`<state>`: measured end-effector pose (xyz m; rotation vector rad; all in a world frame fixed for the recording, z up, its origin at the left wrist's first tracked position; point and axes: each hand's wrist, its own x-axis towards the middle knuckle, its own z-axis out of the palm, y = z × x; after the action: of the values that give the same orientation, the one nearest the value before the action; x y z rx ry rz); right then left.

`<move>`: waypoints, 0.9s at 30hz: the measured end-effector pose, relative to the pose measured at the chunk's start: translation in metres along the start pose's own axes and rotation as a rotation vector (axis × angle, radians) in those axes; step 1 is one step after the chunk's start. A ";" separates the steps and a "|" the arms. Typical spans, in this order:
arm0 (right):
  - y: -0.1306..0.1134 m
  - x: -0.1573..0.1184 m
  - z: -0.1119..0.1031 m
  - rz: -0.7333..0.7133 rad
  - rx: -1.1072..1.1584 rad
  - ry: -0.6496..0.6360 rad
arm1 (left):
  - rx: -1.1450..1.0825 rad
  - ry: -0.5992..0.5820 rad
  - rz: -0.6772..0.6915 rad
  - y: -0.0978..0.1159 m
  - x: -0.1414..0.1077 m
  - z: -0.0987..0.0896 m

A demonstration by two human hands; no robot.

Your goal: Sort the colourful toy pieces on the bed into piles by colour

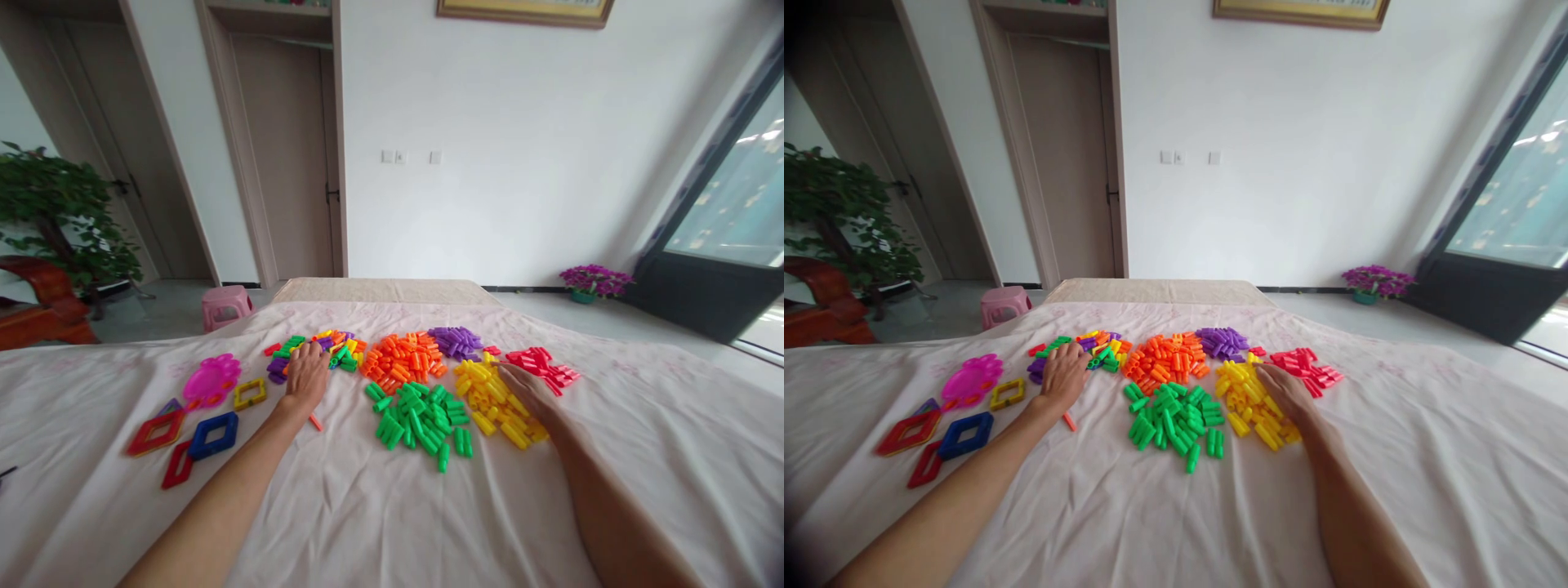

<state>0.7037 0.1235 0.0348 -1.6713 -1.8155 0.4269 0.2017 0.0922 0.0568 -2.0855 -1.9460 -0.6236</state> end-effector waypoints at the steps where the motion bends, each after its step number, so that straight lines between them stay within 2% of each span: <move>1: -0.002 -0.001 0.001 -0.017 -0.035 0.009 | 0.004 0.001 -0.001 0.000 0.001 0.001; 5: -0.008 -0.007 0.004 -0.005 -0.048 0.010 | 0.015 0.035 0.013 -0.005 0.002 0.005; 9: -0.007 -0.009 0.004 0.105 0.157 0.053 | -0.058 0.086 0.016 -0.008 0.004 0.002; 13: -0.002 -0.009 0.001 0.139 0.345 0.097 | -0.560 0.091 -0.108 0.001 -0.003 0.000; 19: 0.008 -0.006 0.003 0.138 0.441 0.081 | -1.162 -0.068 -0.281 0.024 -0.031 0.008; 23: 0.018 -0.003 0.004 0.115 0.477 0.066 | -1.231 -0.130 -0.192 0.044 -0.041 -0.001; 25: 0.022 -0.002 0.004 0.102 0.496 0.061 | -1.195 -0.146 -0.124 0.049 -0.041 -0.004; 27: 0.024 -0.003 0.003 0.085 0.508 0.062 | -1.094 -0.109 -0.098 0.047 -0.039 -0.002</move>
<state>0.7198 0.1249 0.0169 -1.3873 -1.4380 0.7900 0.2471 0.0521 0.0466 -2.5685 -1.9698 -1.9730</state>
